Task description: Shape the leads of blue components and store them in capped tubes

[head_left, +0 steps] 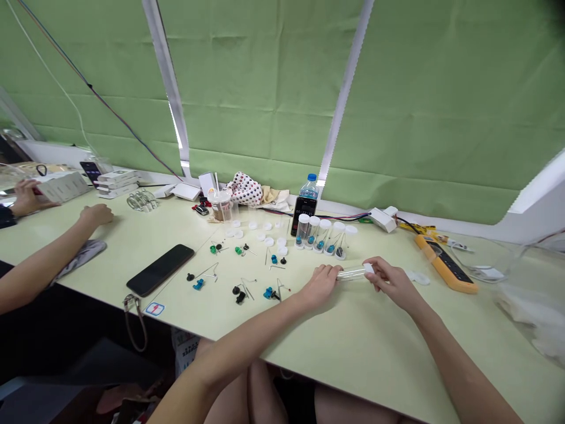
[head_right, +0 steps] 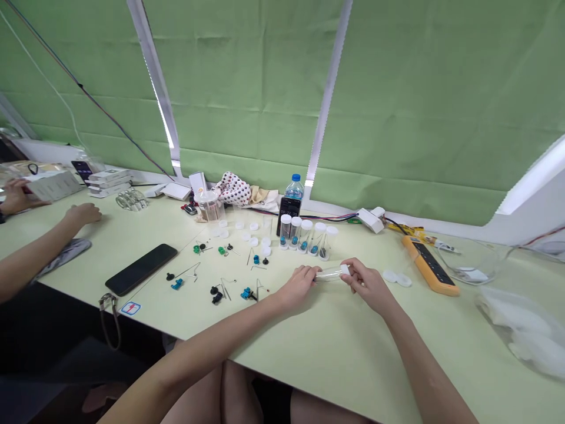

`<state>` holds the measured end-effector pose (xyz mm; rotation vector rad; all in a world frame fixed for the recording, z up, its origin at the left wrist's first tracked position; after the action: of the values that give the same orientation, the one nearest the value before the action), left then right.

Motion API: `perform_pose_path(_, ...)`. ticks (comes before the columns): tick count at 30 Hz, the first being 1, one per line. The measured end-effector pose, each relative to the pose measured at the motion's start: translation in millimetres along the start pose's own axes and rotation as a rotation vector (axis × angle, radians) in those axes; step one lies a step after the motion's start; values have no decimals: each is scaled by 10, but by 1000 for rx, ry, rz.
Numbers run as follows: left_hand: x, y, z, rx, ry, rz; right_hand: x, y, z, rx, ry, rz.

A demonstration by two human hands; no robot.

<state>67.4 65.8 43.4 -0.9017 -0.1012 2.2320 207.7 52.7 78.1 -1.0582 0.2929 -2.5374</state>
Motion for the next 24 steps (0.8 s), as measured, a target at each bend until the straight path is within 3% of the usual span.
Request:
perform_pose_path(4,-63,17,18,-24,-48,-13,-41,-1,-28,-41,-66,-38)
perform_pose_path(9,-151,-3,30,-44,196,17,93,-52,-44,-330,-370,51)
perform_pose_path(14,-128,0,-35,8,421,92,109,-107,-354,-180,-242,34)
perform_pose_path(19,61,-6,129,-150,281,172,-264,-21,-83,-376,-14,-89)
perform_pose_path(24,61,-48,71,-84,220,142,-549,-69,130,-563,53,-145)
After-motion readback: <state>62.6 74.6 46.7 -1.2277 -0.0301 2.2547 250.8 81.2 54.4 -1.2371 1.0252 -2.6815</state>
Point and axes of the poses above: each hand's wrist, its own y-axis away from the middle knuckle, its own z-axis out of the back of the hand, x = y × z, the point moved 10 cm from there along -y, towards the middle knuckle, and after that the axes turned 9 degrees about z, right-handed, at the moved point
